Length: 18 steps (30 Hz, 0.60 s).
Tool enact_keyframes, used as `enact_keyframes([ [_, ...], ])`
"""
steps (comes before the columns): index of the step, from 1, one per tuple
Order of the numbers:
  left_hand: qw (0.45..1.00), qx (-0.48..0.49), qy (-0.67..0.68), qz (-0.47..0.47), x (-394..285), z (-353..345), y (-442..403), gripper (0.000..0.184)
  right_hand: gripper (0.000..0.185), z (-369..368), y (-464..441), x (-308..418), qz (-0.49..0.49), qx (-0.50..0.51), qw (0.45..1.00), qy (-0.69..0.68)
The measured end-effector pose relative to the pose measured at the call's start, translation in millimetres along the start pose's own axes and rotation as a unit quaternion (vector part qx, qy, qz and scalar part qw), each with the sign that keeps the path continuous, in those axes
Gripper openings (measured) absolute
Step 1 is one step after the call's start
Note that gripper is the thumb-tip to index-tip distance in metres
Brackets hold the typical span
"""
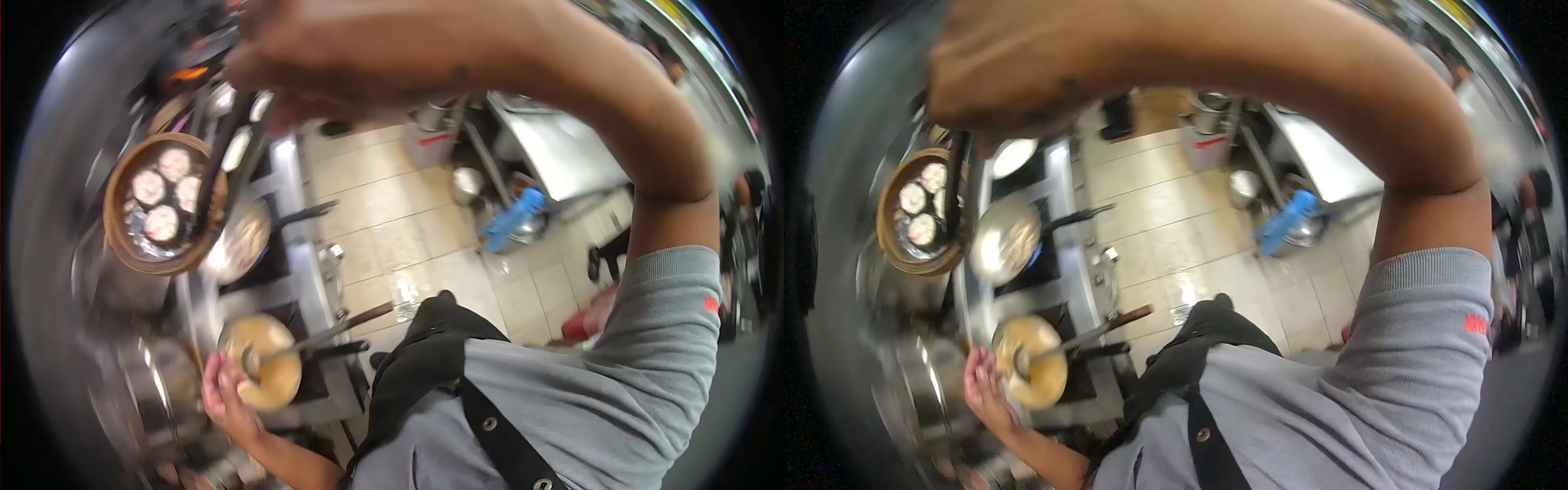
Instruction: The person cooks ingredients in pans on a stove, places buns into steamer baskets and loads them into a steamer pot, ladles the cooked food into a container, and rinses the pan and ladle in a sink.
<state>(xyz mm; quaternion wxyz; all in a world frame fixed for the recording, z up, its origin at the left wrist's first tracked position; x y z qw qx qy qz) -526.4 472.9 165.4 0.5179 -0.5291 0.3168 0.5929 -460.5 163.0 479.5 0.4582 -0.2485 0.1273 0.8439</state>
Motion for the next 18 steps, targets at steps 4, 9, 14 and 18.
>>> enact_keyframes([
  [4,0.991,0.126,0.026,0.041,-0.3,-103.0,-5.6,0.035,0.033,-139.5,113.4,-104.3,0.015,-0.14,0.989,-0.047],
  [9,0.974,0.2,0.059,0.087,-21.4,-226.4,-7.7,0.034,0.038,-297.5,275.4,-207.2,-0.231,0.064,0.97,-0.04],
  [14,0.955,0.287,0.0,0.068,-37.0,-321.3,-15.8,0.035,0.038,-436.8,413.3,-294.3,-0.354,0.164,0.917,-0.086],
  [18,0.95,0.302,-0.059,0.06,-46.8,-362.2,-13.1,0.032,0.034,-529.2,471.9,-346.8,-0.409,0.272,0.867,-0.086],
])
Point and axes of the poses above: each hand's wrist, its own y-axis away from the middle knuckle, its own z-axis out of the back of the hand, x = y × z, the point moved 6 cm from there along -y, towards the middle knuckle, and after that the axes turned 13 degrees about -y, right-handed, at the moved point
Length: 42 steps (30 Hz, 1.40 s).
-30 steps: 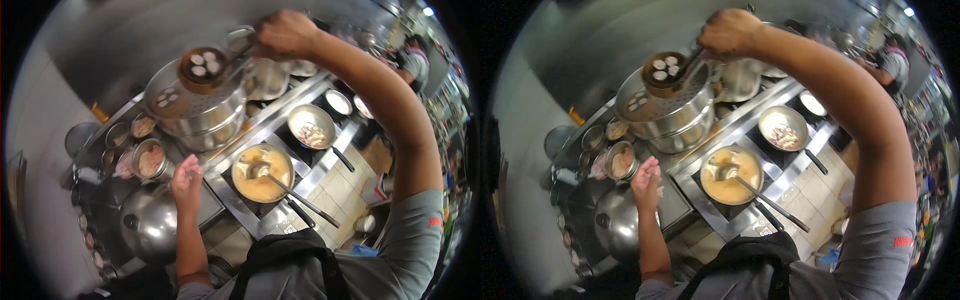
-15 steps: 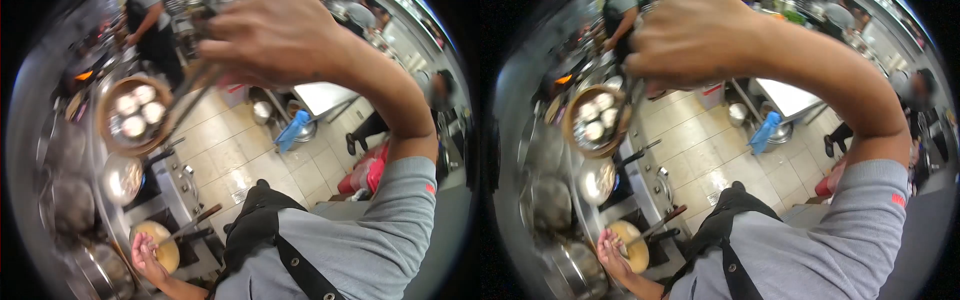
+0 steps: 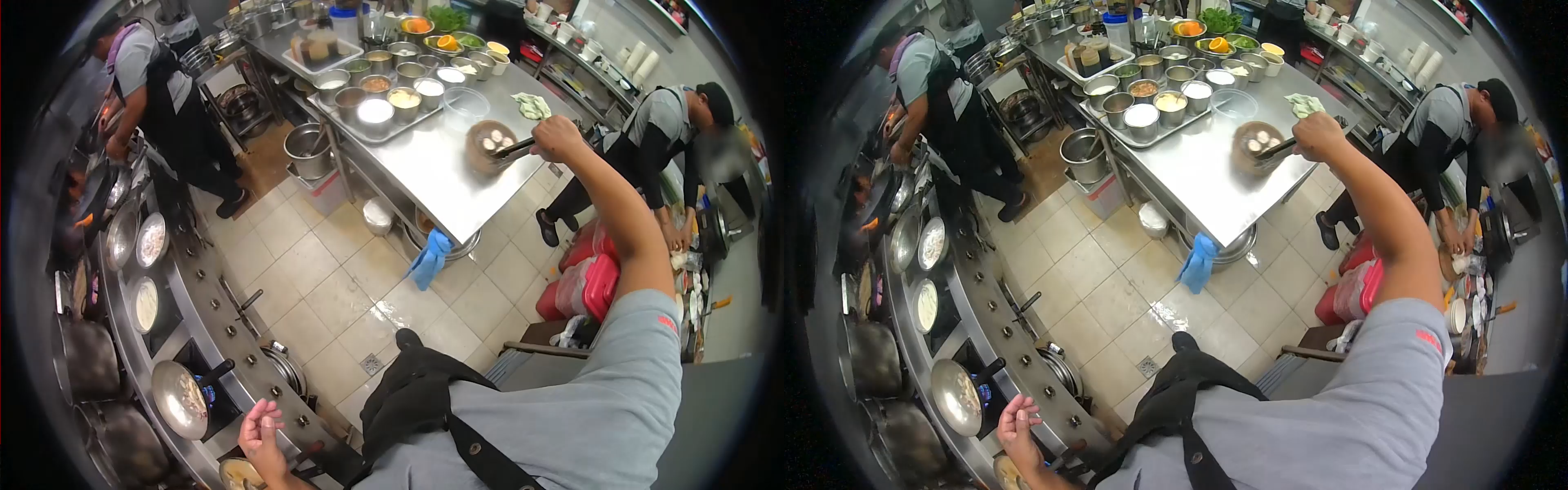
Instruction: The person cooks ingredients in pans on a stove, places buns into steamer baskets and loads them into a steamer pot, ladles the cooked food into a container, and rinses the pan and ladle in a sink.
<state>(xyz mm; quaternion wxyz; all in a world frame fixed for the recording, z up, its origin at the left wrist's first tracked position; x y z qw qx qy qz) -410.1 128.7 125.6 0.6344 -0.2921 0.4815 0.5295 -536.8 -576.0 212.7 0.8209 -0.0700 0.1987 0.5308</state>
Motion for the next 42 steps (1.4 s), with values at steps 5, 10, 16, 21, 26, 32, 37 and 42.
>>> enact_keyframes([
  [5,0.998,0.006,-0.041,0.041,10.2,-1.0,9.8,0.032,0.028,-38.6,-46.1,-58.0,-0.149,-0.025,0.988,-0.037],
  [10,0.992,0.003,-0.027,0.124,46.3,29.3,52.4,0.032,0.018,-48.7,-97.7,-113.4,-0.254,-0.047,0.963,0.074],
  [16,0.986,-0.028,-0.144,0.082,64.3,100.2,128.3,0.031,0.048,110.2,-143.7,17.6,-0.062,-0.194,0.977,-0.066],
  [21,0.979,-0.151,-0.132,0.033,80.2,180.4,224.4,0.038,0.05,330.3,-132.9,362.7,0.319,-0.376,0.841,-0.222],
  [26,0.959,-0.248,-0.133,0.015,102.2,243.4,324.1,0.039,0.048,545.2,198.0,713.4,0.657,-0.332,0.568,-0.368],
  [32,0.921,-0.374,-0.079,0.081,169.9,273.8,428.5,0.037,0.049,599.5,450.0,972.2,0.705,-0.478,0.505,-0.139],
  [37,0.88,-0.454,-0.075,0.121,201.4,269.0,500.4,0.037,0.047,602.4,551.3,1099.9,0.778,-0.468,0.417,-0.044],
  [42,0.854,-0.471,0.024,0.22,252.6,241.1,540.5,0.038,0.038,590.3,595.7,1155.9,0.799,-0.426,0.422,0.041],
])
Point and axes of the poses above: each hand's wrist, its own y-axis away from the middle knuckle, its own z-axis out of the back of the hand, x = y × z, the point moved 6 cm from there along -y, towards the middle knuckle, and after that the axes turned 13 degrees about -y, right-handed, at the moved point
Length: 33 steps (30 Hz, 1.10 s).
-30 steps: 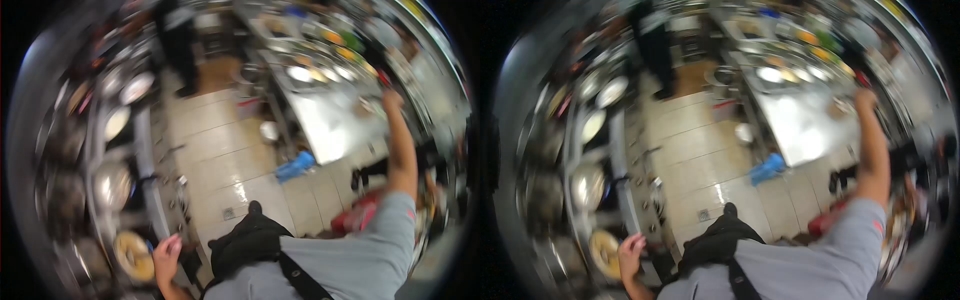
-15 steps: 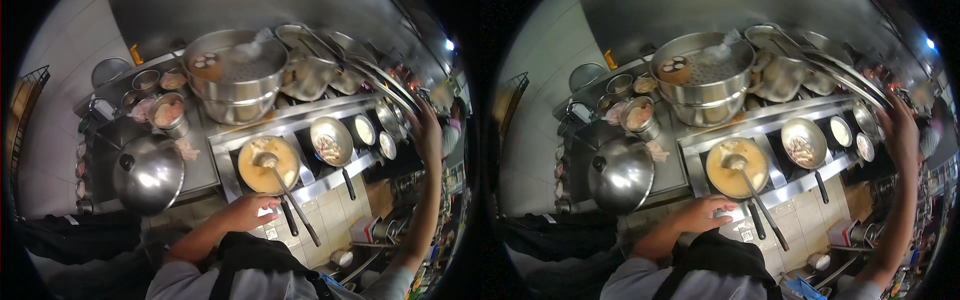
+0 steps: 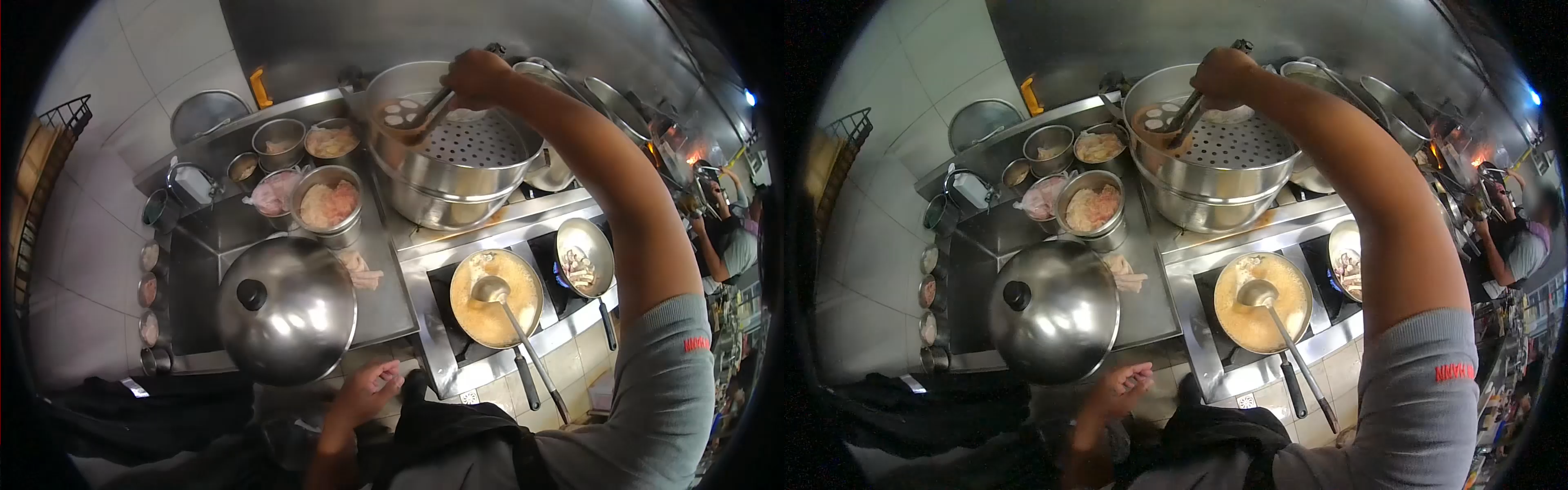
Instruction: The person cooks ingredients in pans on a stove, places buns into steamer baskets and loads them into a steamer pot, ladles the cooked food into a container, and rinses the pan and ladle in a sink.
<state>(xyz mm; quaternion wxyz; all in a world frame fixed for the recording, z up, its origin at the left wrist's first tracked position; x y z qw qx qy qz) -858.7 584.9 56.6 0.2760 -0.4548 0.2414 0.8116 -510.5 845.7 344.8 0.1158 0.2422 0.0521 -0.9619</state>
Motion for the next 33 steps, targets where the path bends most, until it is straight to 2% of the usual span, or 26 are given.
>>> enact_keyframes([
  [4,0.999,-0.012,0.048,0.005,5.9,0.0,4.6,0.037,0.036,10.1,-2.0,10.2,0.014,0.023,1.0,0.014],
  [9,0.999,0.031,0.032,-0.03,-16.6,-5.7,-6.5,0.035,0.036,23.8,29.0,15.3,-0.055,0.062,0.996,-0.039],
  [10,0.998,0.051,0.019,-0.036,-26.4,-7.7,-8.7,0.034,0.036,22.5,35.0,8.9,-0.048,0.015,0.998,-0.047],
  [15,0.993,0.05,-0.006,-0.11,-84.4,-15.4,-33.9,0.03,0.036,69.4,117.2,-22.0,-0.117,-0.045,0.991,-0.036],
  [20,0.979,0.114,0.01,-0.171,-140.6,-64.7,-49.6,0.028,0.037,131.6,295.9,-49.7,-0.215,-0.025,0.976,0.002],
  [21,0.971,0.153,0.006,-0.184,-153.1,-82.8,-46.7,0.028,0.031,143.4,340.9,-46.9,-0.212,-0.033,0.975,0.056],
  [22,0.966,0.173,0.008,-0.192,-165.9,-101.0,-43.2,0.028,0.037,155.3,389.8,-41.3,-0.21,-0.033,0.971,0.11],
  [23,0.96,0.197,0.011,-0.2,-176.4,-122.3,-41.7,0.028,0.037,165.4,439.9,-35.7,-0.251,-0.004,0.961,0.112],
  [25,0.939,0.276,0.049,-0.199,-178.5,-172.7,-36.4,0.027,0.038,171.3,537.8,-21.9,-0.363,0.12,0.922,0.056],
  [26,0.929,0.308,0.044,-0.199,-189.4,-197.0,-29.9,0.026,0.038,167.6,593.0,-12.7,-0.402,0.149,0.902,0.054],
  [28,0.908,0.368,0.053,-0.194,-206.8,-249.8,-15.0,0.027,0.041,174.5,695.6,27.5,-0.354,0.111,0.925,0.084],
  [29,0.893,0.403,0.04,-0.196,-221.8,-275.1,-4.5,0.027,0.034,184.6,738.7,54.0,-0.411,0.052,0.905,0.097],
  [31,0.867,0.463,0.02,-0.183,-238.8,-327.8,14.8,0.028,0.036,176.9,839.6,87.5,-0.483,0.148,0.859,0.079],
  [33,0.835,0.53,0.025,-0.147,-257.2,-383.5,41.6,0.03,0.036,165.4,937.5,133.5,-0.526,0.185,0.826,0.082],
])
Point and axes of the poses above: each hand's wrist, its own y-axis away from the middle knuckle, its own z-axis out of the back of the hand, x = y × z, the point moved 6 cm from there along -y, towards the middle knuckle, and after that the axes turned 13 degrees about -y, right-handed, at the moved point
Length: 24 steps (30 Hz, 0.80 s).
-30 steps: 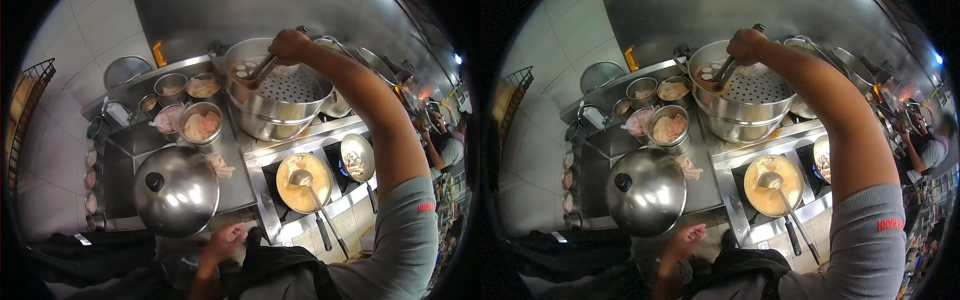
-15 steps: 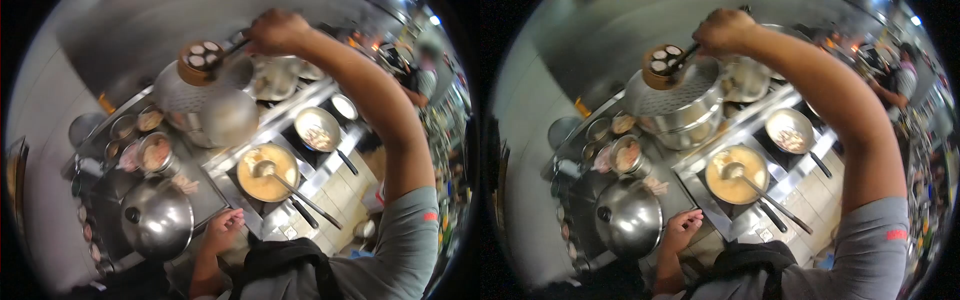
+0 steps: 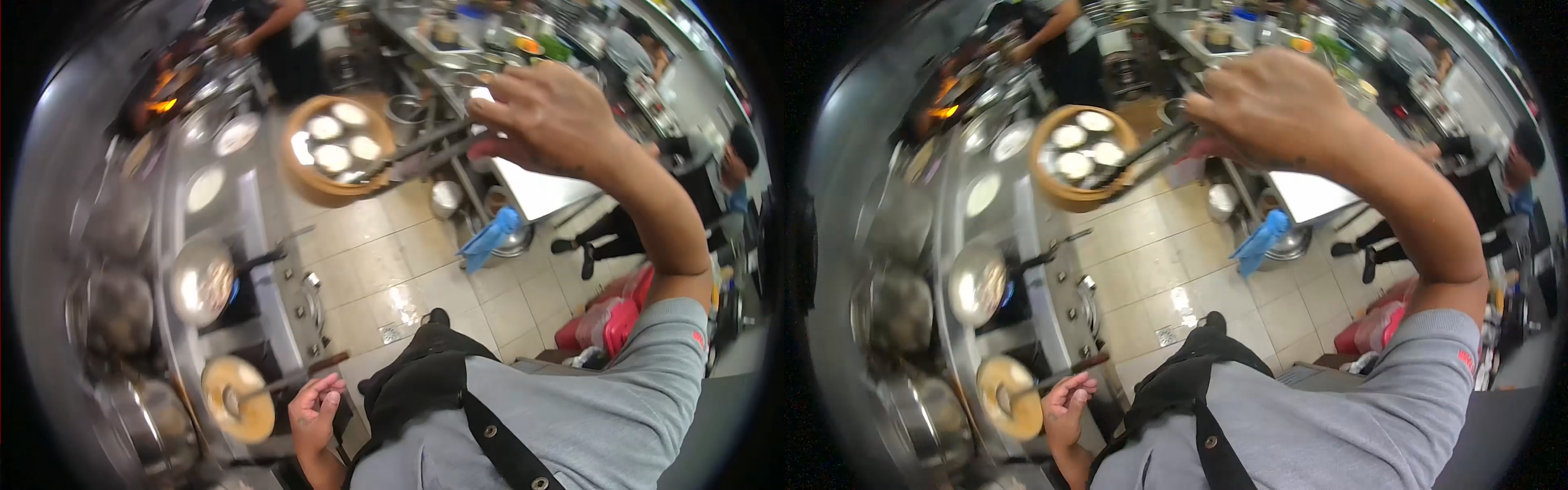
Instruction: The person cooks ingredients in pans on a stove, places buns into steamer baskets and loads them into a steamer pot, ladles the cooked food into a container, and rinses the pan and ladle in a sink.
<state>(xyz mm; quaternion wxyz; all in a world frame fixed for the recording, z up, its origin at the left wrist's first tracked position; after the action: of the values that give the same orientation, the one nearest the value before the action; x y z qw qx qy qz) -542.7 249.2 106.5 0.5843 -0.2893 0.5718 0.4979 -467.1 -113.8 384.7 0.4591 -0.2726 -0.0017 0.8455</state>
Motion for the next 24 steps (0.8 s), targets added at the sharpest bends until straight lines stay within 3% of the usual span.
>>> enact_keyframes([
  [3,0.997,0.075,-0.024,0.011,-22.8,-72.4,-62.7,0.029,0.037,-71.6,107.6,-80.2,-0.132,0.144,0.981,-0.003],
  [7,0.983,0.155,-0.1,-0.013,-49.6,-151.1,-128.4,0.028,0.037,-161.4,241.1,-165.9,-0.201,0.209,0.957,-0.004],
  [9,0.972,0.17,-0.161,-0.037,-65.8,-182.9,-151.6,0.028,0.037,-203.2,305.2,-206.7,-0.268,0.289,0.919,-0.03],
  [12,0.962,0.191,-0.195,-0.01,-78.6,-210.4,-177.5,0.029,0.036,-236.1,369.5,-248.4,-0.337,0.314,0.888,-0.019],
  [14,0.961,0.193,-0.198,-0.006,-77.4,-221.4,-196.2,0.03,0.036,-254.1,399.3,-278.4,-0.382,0.404,0.831,-0.012],
  [18,0.94,0.215,-0.266,0.0,-87.1,-232.1,-233.8,0.032,0.04,-218.1,383.4,-327.7,-0.507,0.35,0.788,-0.007],
  [20,0.934,0.208,-0.291,0.003,-85.0,-228.0,-256.2,0.033,0.042,-211.2,380.8,-348.4,-0.56,0.206,0.802,-0.023],
  [22,0.935,0.186,-0.301,-0.007,-70.0,-221.9,-284.9,0.034,0.043,-219.7,352.8,-340.8,-0.598,0.079,0.762,-0.235],
  [24,0.941,0.176,-0.288,0.01,-49.4,-218.3,-319.3,0.035,0.045,-266.7,312.7,-290.2,-0.575,0.072,0.635,-0.511],
])
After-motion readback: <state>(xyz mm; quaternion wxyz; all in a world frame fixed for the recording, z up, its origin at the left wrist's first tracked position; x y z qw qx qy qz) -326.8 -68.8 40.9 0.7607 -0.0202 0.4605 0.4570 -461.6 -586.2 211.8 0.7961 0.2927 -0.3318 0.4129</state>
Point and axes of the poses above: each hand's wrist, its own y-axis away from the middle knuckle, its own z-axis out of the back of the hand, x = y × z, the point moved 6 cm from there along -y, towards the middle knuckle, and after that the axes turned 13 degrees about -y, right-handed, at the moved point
